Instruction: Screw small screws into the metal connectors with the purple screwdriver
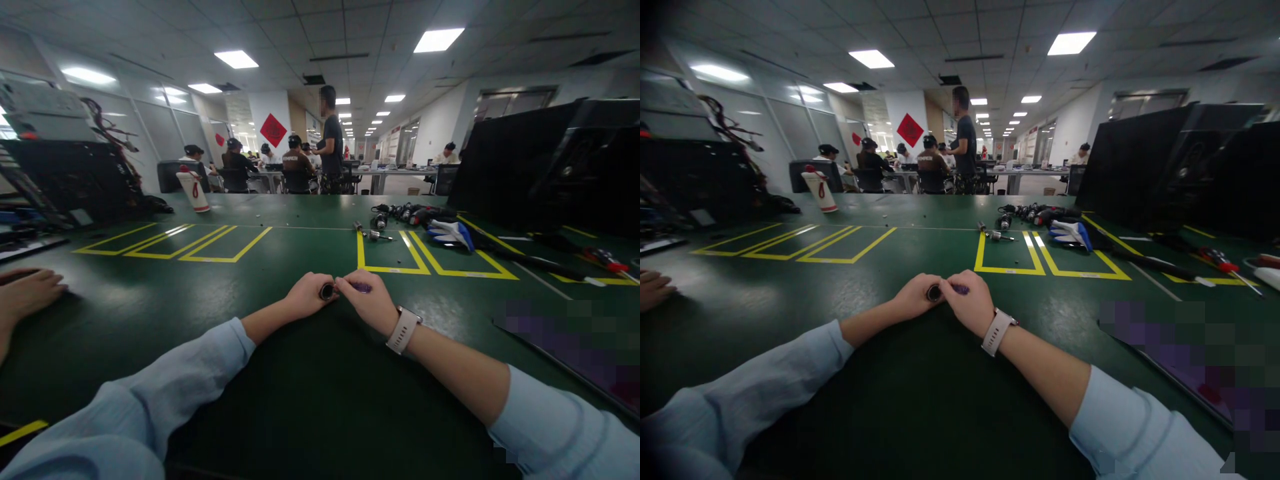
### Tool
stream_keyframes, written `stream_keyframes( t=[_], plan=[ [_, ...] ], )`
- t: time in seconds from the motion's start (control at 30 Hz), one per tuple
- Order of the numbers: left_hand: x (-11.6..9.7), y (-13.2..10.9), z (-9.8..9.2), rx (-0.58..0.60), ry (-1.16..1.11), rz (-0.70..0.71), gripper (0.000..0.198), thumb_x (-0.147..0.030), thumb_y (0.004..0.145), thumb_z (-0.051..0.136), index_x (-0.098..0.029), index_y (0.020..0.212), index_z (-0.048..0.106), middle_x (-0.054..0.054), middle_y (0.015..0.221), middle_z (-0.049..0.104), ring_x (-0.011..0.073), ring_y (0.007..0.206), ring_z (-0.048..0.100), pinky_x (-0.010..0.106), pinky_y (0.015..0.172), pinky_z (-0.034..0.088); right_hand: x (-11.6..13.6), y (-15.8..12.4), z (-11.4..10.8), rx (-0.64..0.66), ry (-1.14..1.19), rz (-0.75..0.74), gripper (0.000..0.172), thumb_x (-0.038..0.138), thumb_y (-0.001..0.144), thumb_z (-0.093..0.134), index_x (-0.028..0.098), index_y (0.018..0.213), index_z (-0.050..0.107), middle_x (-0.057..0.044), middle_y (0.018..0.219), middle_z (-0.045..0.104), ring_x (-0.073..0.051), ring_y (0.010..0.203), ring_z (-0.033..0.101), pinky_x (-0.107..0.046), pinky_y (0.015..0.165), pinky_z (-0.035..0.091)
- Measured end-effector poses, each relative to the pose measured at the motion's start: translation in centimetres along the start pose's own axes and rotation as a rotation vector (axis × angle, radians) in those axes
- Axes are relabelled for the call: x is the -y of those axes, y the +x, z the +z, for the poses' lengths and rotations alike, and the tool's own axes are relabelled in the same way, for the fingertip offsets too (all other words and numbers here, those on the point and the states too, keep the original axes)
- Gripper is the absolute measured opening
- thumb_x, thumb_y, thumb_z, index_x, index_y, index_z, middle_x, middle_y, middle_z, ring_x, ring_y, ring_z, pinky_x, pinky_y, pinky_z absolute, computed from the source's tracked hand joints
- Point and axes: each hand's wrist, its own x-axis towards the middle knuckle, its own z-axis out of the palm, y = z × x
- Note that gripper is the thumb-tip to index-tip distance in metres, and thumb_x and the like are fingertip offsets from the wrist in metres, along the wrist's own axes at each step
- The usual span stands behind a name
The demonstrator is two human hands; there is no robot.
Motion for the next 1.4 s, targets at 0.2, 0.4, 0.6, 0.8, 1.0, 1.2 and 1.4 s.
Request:
stream_keyframes(
  t=[0.2, 0.4, 0.6, 0.8, 1.0, 1.2, 1.4],
  plan=[
    [-0.2, 0.0, 0.0, 0.017, 0.066, -0.004, 0.015, -0.031, 0.074, 0.059, -0.017, 0.07, 0.056, -0.002, 0.061, 0.056, 0.0117, 0.055, 0.05, 0.023, 0.053, 0.035, 0.3, 0.2, -0.3, -0.001, 0.06, 0.085, 0.023, 0.026, 0.078, 0.055, 0.018, 0.06, 0.066, -0.003, 0.065, 0.066, -0.016, 0.063, 0.058, -0.03, 0.062, 0.045],
    [0.1, -0.1, 0.1, -0.046, 0.103, -0.019, 0.013, -0.029, 0.075, 0.056, -0.018, 0.07, 0.053, -0.002, 0.062, 0.054, 0.0126, 0.057, 0.05, 0.024, 0.053, 0.034, 0.5, -0.8, 0.3, -0.036, 0.015, 0.002, 0.022, 0.025, 0.079, 0.054, 0.019, 0.061, 0.065, -0.004, 0.066, 0.064, -0.016, 0.064, 0.057, -0.03, 0.062, 0.044],
    [0.5, -0.1, 0.1, -0.068, 0.069, -0.041, 0.014, -0.029, 0.074, 0.056, -0.017, 0.068, 0.051, -0.002, 0.064, 0.053, 0.0137, 0.06, 0.05, 0.025, 0.055, 0.035, 0.7, -1.2, 0.5, -0.041, 0.056, 0.023, 0.023, 0.025, 0.08, 0.052, 0.018, 0.064, 0.066, -0.005, 0.067, 0.064, -0.017, 0.065, 0.057, -0.031, 0.063, 0.044],
    [0.5, -0.1, 0.1, -0.101, 0.01, 0.006, 0.014, -0.026, 0.074, 0.056, -0.017, 0.066, 0.049, -0.003, 0.063, 0.05, 0.0116, 0.059, 0.047, 0.023, 0.056, 0.036, 0.3, -1.1, 0.9, -0.084, 0.317, 0.205, 0.023, 0.031, 0.077, 0.056, 0.018, 0.061, 0.068, -0.004, 0.069, 0.068, -0.019, 0.073, 0.061, -0.034, 0.073, 0.044],
    [0.6, -0.2, 0.0, -0.153, -0.044, 0.023, 0.009, -0.016, 0.067, 0.056, -0.016, 0.064, 0.048, -0.004, 0.062, 0.047, 0.0105, 0.058, 0.044, 0.022, 0.055, 0.034, 0.4, -1.0, 1.3, -0.113, 0.74, 0.556, 0.018, 0.033, 0.07, 0.063, 0.017, 0.066, 0.069, -0.004, 0.068, 0.07, -0.02, 0.076, 0.063, -0.034, 0.075, 0.041],
    [0.6, -0.1, -0.2, -0.159, -0.072, 0.025, 0.007, -0.015, 0.067, 0.055, -0.016, 0.065, 0.048, -0.004, 0.062, 0.047, 0.0105, 0.058, 0.044, 0.023, 0.056, 0.035, 0.0, -1.0, 1.1, -0.093, 0.822, 0.62, 0.019, 0.036, 0.067, 0.066, 0.017, 0.07, 0.069, -0.006, 0.075, 0.071, -0.021, 0.082, 0.063, -0.033, 0.074, 0.039],
    [0.9, -0.1, 0.0, -0.085, -0.208, -0.004, 0.012, -0.021, 0.067, 0.058, -0.015, 0.066, 0.048, -0.004, 0.062, 0.047, 0.0092, 0.057, 0.043, 0.021, 0.053, 0.035, 0.5, -0.9, 1.0, -0.073, 0.743, 0.554, 0.018, 0.034, 0.068, 0.065, 0.017, 0.064, 0.069, -0.004, 0.069, 0.07, -0.019, 0.078, 0.062, -0.035, 0.079, 0.04]
  ],
)
